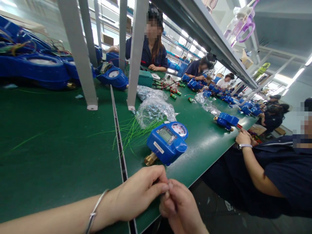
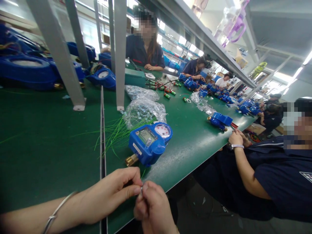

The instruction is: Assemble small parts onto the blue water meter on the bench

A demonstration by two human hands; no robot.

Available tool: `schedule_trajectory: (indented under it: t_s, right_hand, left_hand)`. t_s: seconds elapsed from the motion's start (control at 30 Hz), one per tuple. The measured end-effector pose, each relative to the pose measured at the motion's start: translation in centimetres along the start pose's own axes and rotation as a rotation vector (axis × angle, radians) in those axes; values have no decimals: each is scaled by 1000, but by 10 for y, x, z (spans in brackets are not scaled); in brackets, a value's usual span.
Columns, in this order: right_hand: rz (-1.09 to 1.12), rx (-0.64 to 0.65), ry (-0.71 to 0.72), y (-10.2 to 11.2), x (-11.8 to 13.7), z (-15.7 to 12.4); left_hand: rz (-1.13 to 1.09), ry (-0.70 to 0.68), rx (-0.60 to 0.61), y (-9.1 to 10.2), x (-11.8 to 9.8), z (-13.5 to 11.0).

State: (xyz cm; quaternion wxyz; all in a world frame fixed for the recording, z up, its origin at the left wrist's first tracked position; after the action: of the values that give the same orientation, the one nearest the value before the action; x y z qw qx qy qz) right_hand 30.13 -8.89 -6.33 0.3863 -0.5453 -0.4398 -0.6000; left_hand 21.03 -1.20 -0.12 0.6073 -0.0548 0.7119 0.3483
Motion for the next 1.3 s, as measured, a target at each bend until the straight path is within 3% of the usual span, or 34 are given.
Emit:
schedule_trajectory:
  t_s: [0.07, 0.2, 0.27, 0.37, 0.43, 0.5, 0.57, 0.67, 0.73, 0.8, 0.9, 1.03, 1.17, 1.3]
  right_hand:
    - [-6, 15, -38, -1, 2, -1]
    - [-566, -309, 491, 7, 26, -12]
    - [-804, -386, 705, 4, 30, -18]
    - [-985, -375, 823, 0, 25, -18]
    - [-937, -364, 832, 2, 23, -17]
    - [-710, -299, 690, 5, 21, -12]
    - [-297, -181, 358, 7, 11, -1]
    - [379, 57, -165, -6, -5, 7]
    - [561, 118, -267, -11, -6, 8]
    - [444, 70, -191, -5, -3, 9]
    - [37, -23, -1, 7, 5, 6]
    - [-392, -22, 192, 9, 14, 0]
    - [-614, -125, 406, 5, 23, -5]
    - [-954, -286, 705, -2, 28, -14]
  left_hand:
    - [7, -7, -1, 2, -2, 0]
    - [5, 20, -27, 2, 4, 1]
    - [-23, 30, -34, 1, 8, 3]
    - [-86, 41, -21, -1, 12, 4]
    - [-84, 41, -15, -1, 12, 4]
    - [-53, 30, -11, 0, 10, 3]
    - [-18, 10, -3, 2, 7, 4]
    - [51, -65, 0, 4, 2, 5]
    - [86, -107, -6, 5, 0, 5]
    - [76, -85, -20, 5, 1, 5]
    - [105, 48, -55, 4, 8, 2]
    - [177, 116, 28, -6, 16, 2]
    - [9, 93, 37, -12, 23, 5]
    - [-286, 186, 24, -18, 32, 4]
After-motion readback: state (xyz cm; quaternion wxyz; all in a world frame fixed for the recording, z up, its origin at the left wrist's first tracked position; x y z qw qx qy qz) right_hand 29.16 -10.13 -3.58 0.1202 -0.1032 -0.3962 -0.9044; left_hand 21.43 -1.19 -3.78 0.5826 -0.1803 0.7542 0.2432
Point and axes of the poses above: each hand's wrist, its own z-axis towards the middle knuckle, its own y-axis out of the back of the hand, x = y × z, the point moved 5 cm from there along z, towards the middle knuckle, and after that the axes turned 3 degrees about -x, right-handed, at the moved point
